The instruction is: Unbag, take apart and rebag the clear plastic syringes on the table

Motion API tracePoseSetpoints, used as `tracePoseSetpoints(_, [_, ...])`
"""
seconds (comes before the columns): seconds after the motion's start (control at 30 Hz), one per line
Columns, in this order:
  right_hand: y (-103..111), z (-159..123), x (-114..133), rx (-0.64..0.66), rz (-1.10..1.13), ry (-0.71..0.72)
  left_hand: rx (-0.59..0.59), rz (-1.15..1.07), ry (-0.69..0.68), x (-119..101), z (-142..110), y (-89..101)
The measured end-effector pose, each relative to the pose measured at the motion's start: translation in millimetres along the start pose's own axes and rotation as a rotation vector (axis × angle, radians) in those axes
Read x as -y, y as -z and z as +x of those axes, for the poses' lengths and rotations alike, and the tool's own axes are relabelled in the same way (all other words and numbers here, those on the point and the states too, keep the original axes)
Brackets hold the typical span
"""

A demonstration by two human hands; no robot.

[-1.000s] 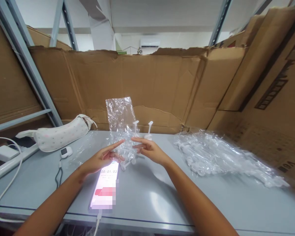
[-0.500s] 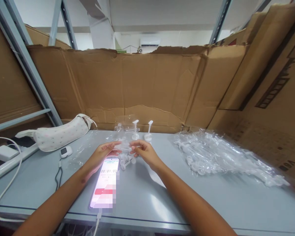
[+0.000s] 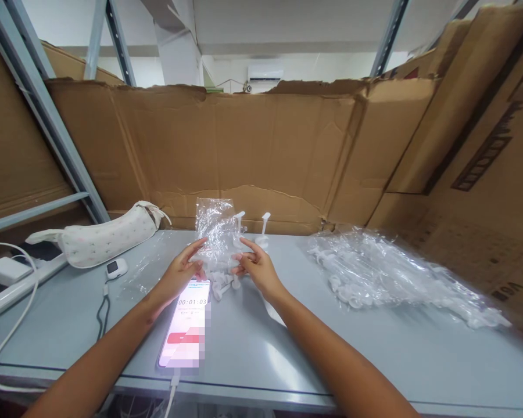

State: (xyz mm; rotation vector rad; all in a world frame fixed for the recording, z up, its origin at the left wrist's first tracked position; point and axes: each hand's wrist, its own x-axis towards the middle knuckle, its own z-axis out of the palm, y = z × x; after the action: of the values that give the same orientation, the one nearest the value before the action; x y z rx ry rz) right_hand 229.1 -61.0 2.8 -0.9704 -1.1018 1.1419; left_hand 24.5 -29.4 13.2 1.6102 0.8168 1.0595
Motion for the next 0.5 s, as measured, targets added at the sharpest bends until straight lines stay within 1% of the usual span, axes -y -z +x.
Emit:
tracePoseSetpoints(0.13, [2.2,1.6,-1.9,0.016,-0.019,0.028,0.049,0.018,-0.026,-1.4,-0.7,2.7])
tracePoseSetpoints(0.33, [2.8,3.0,-7.9,0.010,-0.103,0.098,-0.020,0.177,-0.094,-2.2,0.8,4.1])
tracePoseSetpoints(0.5, [0.2,1.1,-6.3,0.028,-0.180,0.163,-0.054,0.265,-0.131,-5.5,0.1,2.9])
